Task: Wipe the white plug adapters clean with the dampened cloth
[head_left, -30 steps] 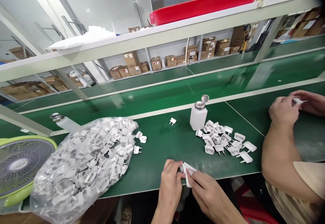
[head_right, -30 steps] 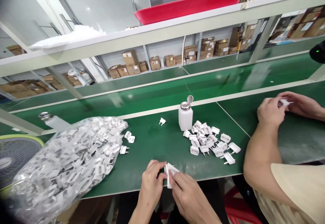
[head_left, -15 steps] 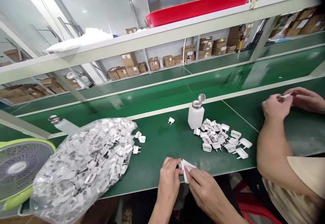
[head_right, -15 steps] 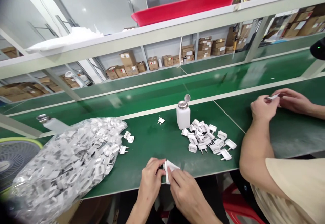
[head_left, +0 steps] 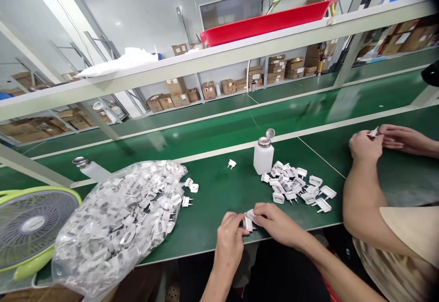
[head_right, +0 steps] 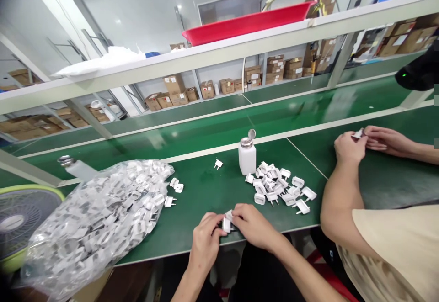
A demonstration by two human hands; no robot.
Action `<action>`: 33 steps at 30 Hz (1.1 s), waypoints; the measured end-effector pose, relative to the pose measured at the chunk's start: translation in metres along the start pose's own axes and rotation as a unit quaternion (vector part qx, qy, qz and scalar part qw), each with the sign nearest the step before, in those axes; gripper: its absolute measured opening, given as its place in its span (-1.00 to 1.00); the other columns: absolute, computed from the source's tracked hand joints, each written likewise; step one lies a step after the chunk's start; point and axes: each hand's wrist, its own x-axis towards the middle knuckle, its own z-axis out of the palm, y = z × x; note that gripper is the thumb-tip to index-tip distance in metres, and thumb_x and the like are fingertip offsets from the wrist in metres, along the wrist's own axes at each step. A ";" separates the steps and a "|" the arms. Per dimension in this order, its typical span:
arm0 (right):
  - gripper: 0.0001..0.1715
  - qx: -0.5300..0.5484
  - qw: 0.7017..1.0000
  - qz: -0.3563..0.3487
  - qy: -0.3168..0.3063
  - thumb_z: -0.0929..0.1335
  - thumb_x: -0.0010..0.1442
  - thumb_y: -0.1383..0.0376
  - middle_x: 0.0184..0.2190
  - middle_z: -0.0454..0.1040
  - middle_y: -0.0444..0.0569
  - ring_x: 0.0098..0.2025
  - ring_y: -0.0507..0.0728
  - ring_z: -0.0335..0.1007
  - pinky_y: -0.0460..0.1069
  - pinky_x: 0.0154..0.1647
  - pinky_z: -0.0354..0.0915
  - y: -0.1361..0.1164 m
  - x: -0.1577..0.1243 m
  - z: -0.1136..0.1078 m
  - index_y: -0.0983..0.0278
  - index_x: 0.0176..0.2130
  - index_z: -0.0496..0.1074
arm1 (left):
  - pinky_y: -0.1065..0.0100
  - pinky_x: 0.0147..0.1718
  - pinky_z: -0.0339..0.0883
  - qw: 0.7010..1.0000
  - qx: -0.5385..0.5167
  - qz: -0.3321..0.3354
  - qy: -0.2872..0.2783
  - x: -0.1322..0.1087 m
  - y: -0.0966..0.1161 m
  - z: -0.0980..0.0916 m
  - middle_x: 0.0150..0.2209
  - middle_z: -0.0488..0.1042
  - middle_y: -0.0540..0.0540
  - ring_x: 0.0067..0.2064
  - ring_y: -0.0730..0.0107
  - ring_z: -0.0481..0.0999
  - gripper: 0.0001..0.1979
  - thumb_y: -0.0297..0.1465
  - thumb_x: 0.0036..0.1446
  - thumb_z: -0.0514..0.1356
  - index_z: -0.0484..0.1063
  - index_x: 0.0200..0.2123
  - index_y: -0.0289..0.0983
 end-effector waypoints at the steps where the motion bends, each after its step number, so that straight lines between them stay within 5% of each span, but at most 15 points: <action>1: -0.63 0.048 0.998 0.029 -0.009 0.36 0.22 0.26 -0.53 0.32 -0.17 -0.43 0.04 0.23 -0.04 -0.36 0.10 -0.004 0.000 -0.006 0.27 -0.59 0.33 | 0.38 -0.30 0.57 1.000 -0.007 -0.002 0.004 -0.001 0.003 -0.001 -0.29 0.59 -0.12 -0.23 0.29 0.60 -0.48 -0.74 -0.02 0.03 0.65 -0.15 -0.25; 4: -0.75 0.202 0.974 0.107 -0.009 0.44 0.15 0.17 -0.49 0.43 -0.13 -0.40 0.05 0.28 -0.04 -0.33 0.20 -0.014 -0.007 -0.013 0.30 -0.44 0.53 | 0.43 -0.32 0.55 0.999 -0.034 -0.016 0.031 -0.004 0.016 -0.002 -0.21 0.61 -0.11 -0.23 0.32 0.61 -0.49 -0.72 0.03 0.00 0.63 -0.14 -0.25; 9: -0.57 0.406 0.899 0.159 0.043 0.54 0.07 0.00 -0.22 0.56 0.04 -0.21 0.12 0.39 0.02 -0.13 0.33 -0.028 -0.034 0.015 0.27 -0.20 0.63 | 0.45 -0.27 0.50 0.988 -0.082 -0.026 0.130 -0.006 0.040 -0.001 -0.24 0.60 -0.06 -0.23 0.33 0.61 -0.70 -0.66 0.13 0.09 0.57 -0.25 -0.26; 15: -0.59 0.556 0.809 0.147 0.122 0.63 -0.03 0.03 -0.38 0.42 -0.05 -0.40 -0.01 0.08 -0.11 -0.40 0.20 -0.043 -0.053 0.055 0.25 -0.26 0.68 | 0.37 -0.11 0.54 0.964 0.088 0.147 0.205 -0.005 0.045 -0.004 -0.12 0.65 -0.18 -0.11 0.26 0.67 -0.56 -0.70 0.28 0.03 0.55 0.04 -0.26; 19: -0.58 0.597 0.782 0.140 0.116 0.66 -0.10 0.08 -0.46 0.31 -0.10 -0.45 -0.05 -0.04 -0.14 -0.46 0.13 -0.048 -0.053 0.056 0.30 -0.33 0.66 | 0.20 -0.10 0.58 0.939 0.157 0.228 0.206 -0.010 0.039 -0.006 -0.02 0.63 -0.30 -0.03 0.09 0.66 -0.40 -0.72 0.27 0.12 0.35 0.33 -0.25; 23: -0.62 0.613 0.763 0.161 0.124 0.69 -0.17 0.13 -0.54 0.23 -0.15 -0.49 -0.07 -0.05 -0.14 -0.52 0.10 -0.048 -0.054 0.050 0.31 -0.47 0.61 | 0.07 0.05 0.54 0.934 0.165 0.263 0.177 -0.015 0.035 -0.006 0.07 0.62 -0.36 0.10 -0.04 0.61 -0.36 -0.71 0.23 0.20 0.33 0.35 -0.29; 25: -0.63 0.617 0.758 0.170 0.129 0.69 -0.20 0.15 -0.54 0.26 -0.14 -0.51 -0.07 -0.03 -0.13 -0.54 0.11 -0.045 -0.055 0.049 0.30 -0.48 0.61 | 0.15 -0.01 0.57 0.959 0.095 0.196 0.180 -0.012 0.037 -0.007 0.00 0.66 -0.28 0.03 0.02 0.65 -0.51 -0.66 0.23 0.22 0.52 0.20 -0.26; 28: -0.62 0.599 0.762 0.162 0.186 0.68 -0.17 0.12 -0.53 0.34 -0.11 -0.52 -0.05 0.04 -0.11 -0.54 0.20 -0.035 -0.057 0.049 0.28 -0.41 0.64 | 0.25 -0.20 0.61 0.972 -0.151 -0.076 0.161 -0.002 0.051 -0.010 -0.23 0.69 -0.18 -0.22 0.17 0.67 -0.82 -0.40 0.22 0.34 0.69 -0.12 -0.28; 30: -0.62 0.539 0.788 0.125 0.272 0.64 -0.08 0.06 -0.42 0.46 -0.04 -0.42 0.04 0.27 -0.07 -0.41 0.36 -0.028 -0.061 0.049 0.24 -0.33 0.66 | 0.26 -0.24 0.59 0.905 -0.336 -0.230 0.124 0.002 0.064 -0.014 -0.29 0.66 -0.19 -0.30 0.25 0.62 -0.68 -0.20 0.10 0.44 0.69 -0.21 -0.35; 33: -0.73 0.316 0.878 0.021 0.359 0.51 0.19 0.07 -0.22 0.54 0.04 -0.20 0.18 0.44 -0.05 -0.28 0.43 -0.025 -0.070 0.048 0.18 -0.19 0.67 | 0.35 -0.27 0.53 0.798 -0.497 -0.325 0.100 0.000 0.080 -0.016 -0.24 0.64 -0.21 -0.32 0.38 0.56 -0.55 -0.14 -0.18 0.59 0.69 -0.30 -0.36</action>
